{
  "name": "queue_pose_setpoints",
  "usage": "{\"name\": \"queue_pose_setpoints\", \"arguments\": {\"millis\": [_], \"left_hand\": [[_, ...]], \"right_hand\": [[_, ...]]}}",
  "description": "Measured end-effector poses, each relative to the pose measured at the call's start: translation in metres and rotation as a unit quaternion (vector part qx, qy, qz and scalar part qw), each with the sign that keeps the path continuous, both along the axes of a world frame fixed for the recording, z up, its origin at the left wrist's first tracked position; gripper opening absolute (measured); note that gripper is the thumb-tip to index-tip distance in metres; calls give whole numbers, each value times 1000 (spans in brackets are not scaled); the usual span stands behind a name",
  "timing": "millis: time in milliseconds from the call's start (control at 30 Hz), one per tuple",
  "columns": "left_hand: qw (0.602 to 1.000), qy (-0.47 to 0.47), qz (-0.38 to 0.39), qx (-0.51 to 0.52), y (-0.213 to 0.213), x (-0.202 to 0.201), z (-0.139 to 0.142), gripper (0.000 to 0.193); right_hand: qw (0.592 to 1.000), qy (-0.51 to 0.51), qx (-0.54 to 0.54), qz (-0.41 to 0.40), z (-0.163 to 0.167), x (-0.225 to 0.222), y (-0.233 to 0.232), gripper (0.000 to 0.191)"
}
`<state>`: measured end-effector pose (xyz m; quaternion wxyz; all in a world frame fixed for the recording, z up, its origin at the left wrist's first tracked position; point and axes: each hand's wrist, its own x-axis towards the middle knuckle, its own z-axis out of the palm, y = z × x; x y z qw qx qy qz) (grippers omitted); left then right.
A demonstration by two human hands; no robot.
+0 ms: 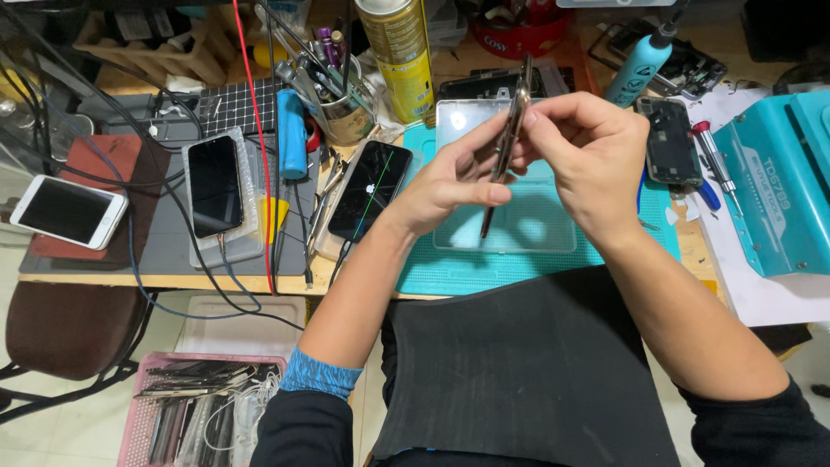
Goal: The person repairs a smartphone at a workbench. They work on the opened phone's internals, connect a charging cable and power it on, then lift the logic board and wipe the phone's frame and internal surfaces with a tissue while holding the device.
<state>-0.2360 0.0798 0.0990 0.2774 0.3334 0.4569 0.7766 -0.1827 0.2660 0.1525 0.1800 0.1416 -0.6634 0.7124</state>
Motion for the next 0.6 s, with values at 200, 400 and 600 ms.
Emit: {"name": "queue_pose_setpoints", "arguments": {"millis": [200,400,600], "left_hand": [[997,-33,-54,35,-2,1,2,89],[999,-28,-37,29,2,5,5,89],[987,73,139,-28,12,11,12,90]], "right_hand": [[998,43,35,-20,7,4,-2,12],[997,73,22,15,8,4,1,13],[998,45,40,-14,-1,-7,11,13]]}}
